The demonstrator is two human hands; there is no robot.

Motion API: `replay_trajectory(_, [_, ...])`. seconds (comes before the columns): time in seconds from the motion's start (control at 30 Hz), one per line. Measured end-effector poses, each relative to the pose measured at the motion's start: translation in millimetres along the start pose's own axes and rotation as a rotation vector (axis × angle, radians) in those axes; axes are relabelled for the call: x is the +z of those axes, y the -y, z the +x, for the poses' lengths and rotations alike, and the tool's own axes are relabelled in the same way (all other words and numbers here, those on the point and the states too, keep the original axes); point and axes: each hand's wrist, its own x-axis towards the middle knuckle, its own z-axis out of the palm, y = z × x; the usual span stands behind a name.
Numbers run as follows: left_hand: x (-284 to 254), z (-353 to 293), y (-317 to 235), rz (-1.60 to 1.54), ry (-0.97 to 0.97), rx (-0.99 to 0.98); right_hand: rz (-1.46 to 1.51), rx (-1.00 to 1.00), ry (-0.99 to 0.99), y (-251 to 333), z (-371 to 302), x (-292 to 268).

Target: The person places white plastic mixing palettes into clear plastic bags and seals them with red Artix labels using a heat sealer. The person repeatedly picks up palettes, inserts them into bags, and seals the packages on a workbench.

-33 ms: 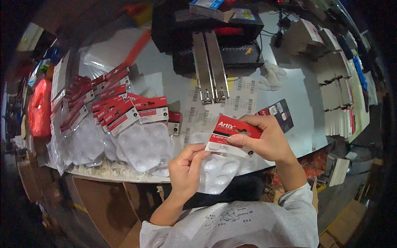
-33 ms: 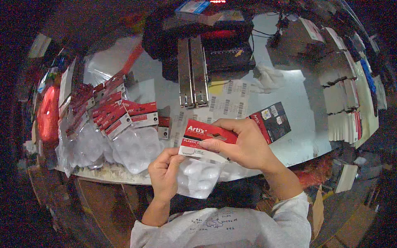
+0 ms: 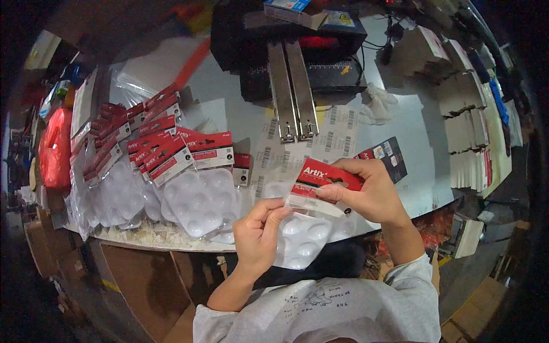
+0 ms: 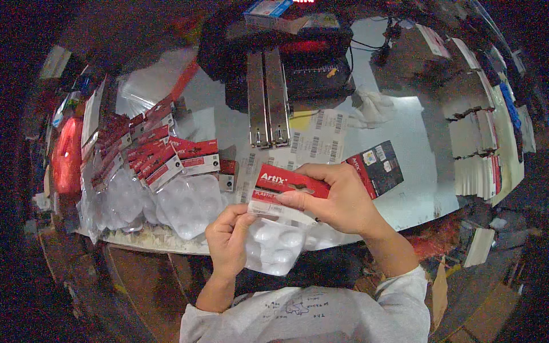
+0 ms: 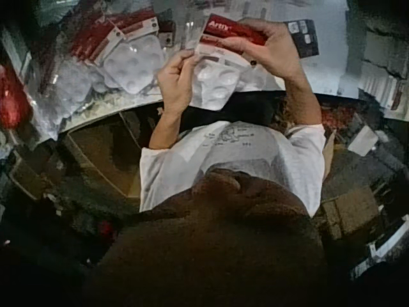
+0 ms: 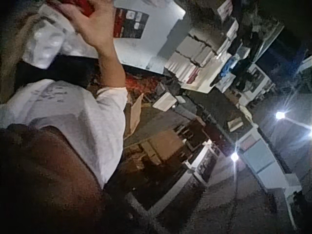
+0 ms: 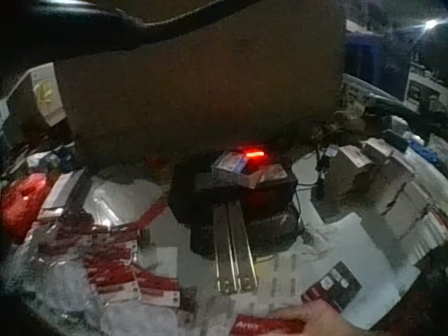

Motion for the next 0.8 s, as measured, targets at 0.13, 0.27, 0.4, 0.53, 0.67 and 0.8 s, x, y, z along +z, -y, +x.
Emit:
replay_trajectory(0.13, [0.3,3.8,0.1,-0.083,0.033,0.011,0.073,0.034,0.000,-2.8,1.6,1.2])
replay_trajectory(0.27, [2.0,3.2,1.2,0.027,0.015,-0.009,-0.042,-0.122,-0.003,-5.5,1.9,1.9])
replay_trajectory(0.4, [2.0,3.1,6.0,0.013,0.018,-0.031,-0.129,-0.156,-0.031,-15.2,7.2,-0.9])
replay_trajectory(0.53, [2.7,9.8,16.2,-0.124,-0.214,-0.060,-0.087,-0.028,-0.116,-34.1,2.1,-8.4])
replay_trajectory(0.67, [6.7,11.8,24.9,-0.158,-0.262,-0.040,0.208,0.214,-0.001,-51.3,-9.7,-2.0])
replay_trajectory(0.8, [3.9,6.1,27.0,-0.055,-0.247,-0.059,0.343,0.248,-0.001,-59.2,-17.6,6.7])
